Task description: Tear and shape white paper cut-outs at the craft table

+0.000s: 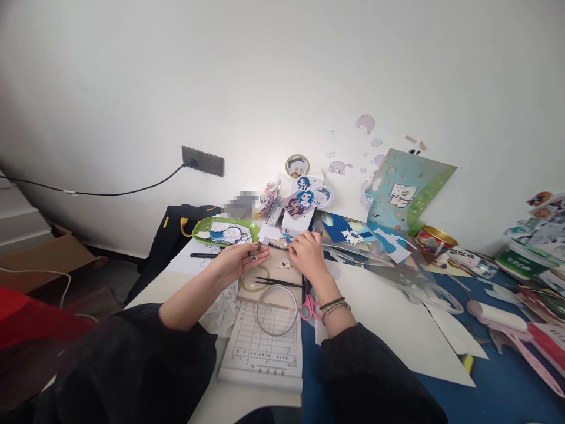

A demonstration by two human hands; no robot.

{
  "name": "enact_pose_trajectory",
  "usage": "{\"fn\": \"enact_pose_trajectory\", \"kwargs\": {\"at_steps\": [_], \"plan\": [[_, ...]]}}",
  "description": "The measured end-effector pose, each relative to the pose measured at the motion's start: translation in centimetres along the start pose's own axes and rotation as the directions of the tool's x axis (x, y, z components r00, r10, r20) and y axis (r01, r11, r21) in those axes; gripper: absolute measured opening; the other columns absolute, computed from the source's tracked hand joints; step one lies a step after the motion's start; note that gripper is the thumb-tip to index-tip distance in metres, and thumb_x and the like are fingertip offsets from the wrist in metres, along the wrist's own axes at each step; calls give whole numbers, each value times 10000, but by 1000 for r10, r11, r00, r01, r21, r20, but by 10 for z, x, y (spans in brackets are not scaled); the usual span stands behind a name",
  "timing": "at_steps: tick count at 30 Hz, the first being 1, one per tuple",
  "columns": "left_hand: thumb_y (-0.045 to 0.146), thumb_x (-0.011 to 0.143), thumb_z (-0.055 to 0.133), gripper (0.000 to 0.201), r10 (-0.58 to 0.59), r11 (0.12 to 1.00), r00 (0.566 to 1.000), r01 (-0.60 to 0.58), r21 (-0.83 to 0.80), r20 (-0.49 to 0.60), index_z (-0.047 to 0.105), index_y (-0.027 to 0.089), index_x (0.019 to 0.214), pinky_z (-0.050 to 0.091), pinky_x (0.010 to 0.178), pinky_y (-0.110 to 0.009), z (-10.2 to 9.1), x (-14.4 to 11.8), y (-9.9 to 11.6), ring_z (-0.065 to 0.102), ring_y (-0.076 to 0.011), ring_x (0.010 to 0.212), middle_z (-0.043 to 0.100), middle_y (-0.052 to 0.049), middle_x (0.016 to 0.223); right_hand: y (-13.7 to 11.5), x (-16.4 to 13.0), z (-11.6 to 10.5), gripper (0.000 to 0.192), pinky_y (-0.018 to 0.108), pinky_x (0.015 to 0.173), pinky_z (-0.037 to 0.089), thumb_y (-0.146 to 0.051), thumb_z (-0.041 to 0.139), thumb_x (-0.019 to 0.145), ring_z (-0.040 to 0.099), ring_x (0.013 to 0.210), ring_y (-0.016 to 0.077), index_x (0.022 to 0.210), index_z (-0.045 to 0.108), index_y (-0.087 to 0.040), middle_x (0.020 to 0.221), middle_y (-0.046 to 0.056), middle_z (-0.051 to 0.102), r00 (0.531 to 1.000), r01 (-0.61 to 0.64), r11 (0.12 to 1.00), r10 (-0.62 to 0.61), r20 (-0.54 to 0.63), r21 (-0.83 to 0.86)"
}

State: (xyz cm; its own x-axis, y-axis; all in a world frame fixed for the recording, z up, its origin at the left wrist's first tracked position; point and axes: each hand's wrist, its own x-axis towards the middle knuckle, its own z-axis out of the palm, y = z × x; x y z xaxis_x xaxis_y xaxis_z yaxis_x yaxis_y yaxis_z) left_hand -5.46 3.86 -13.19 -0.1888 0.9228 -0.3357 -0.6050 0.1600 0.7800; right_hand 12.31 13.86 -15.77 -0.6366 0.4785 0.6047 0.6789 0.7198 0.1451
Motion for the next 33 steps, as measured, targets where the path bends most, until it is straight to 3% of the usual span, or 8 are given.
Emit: {"fn": "enact_pose_trajectory", "kwargs": {"at_steps": [5, 15, 24, 33], "plan": [[24, 842, 497, 181, 4, 1000, 1000, -4, 3, -5, 613, 65, 709, 601, 671, -258, 0, -2, 1, 716, -175, 669, 724, -153, 774, 1, 10, 5, 207, 401, 848, 260, -149, 513, 861, 486, 915, 233, 772, 697, -183, 877, 83, 692, 997, -66, 996, 64, -35, -54], [21, 825, 522, 178, -10, 1000, 1000, 10, -4, -3, 615, 77, 684, 601, 669, -244, -1, 1, -1, 715, -170, 686, 726, -143, 772, 5, 11, 11, 205, 385, 836, 256, -179, 559, 868, 516, 900, 207, 742, 716, -219, 814, 34, 712, 993, -43, 999, 44, 112, -15], [16, 822, 516, 176, 16, 1000, 1000, -16, -18, 15, 629, 66, 696, 605, 707, -268, -2, -3, 0, 715, -173, 694, 726, -144, 777, 8, 10, 8, 198, 378, 816, 265, -200, 539, 890, 526, 914, 214, 815, 721, -221, 890, 57, 714, 989, -127, 992, 127, 71, -7], [24, 811, 554, 148, 6, 1000, 1000, -6, -9, 16, 625, 77, 693, 598, 699, -254, -3, -1, -1, 714, -173, 684, 729, -151, 764, 1, 8, -1, 152, 378, 862, 267, -192, 571, 879, 526, 948, 202, 831, 711, -230, 919, 34, 702, 992, 28, 999, -30, 122, 15]]}}
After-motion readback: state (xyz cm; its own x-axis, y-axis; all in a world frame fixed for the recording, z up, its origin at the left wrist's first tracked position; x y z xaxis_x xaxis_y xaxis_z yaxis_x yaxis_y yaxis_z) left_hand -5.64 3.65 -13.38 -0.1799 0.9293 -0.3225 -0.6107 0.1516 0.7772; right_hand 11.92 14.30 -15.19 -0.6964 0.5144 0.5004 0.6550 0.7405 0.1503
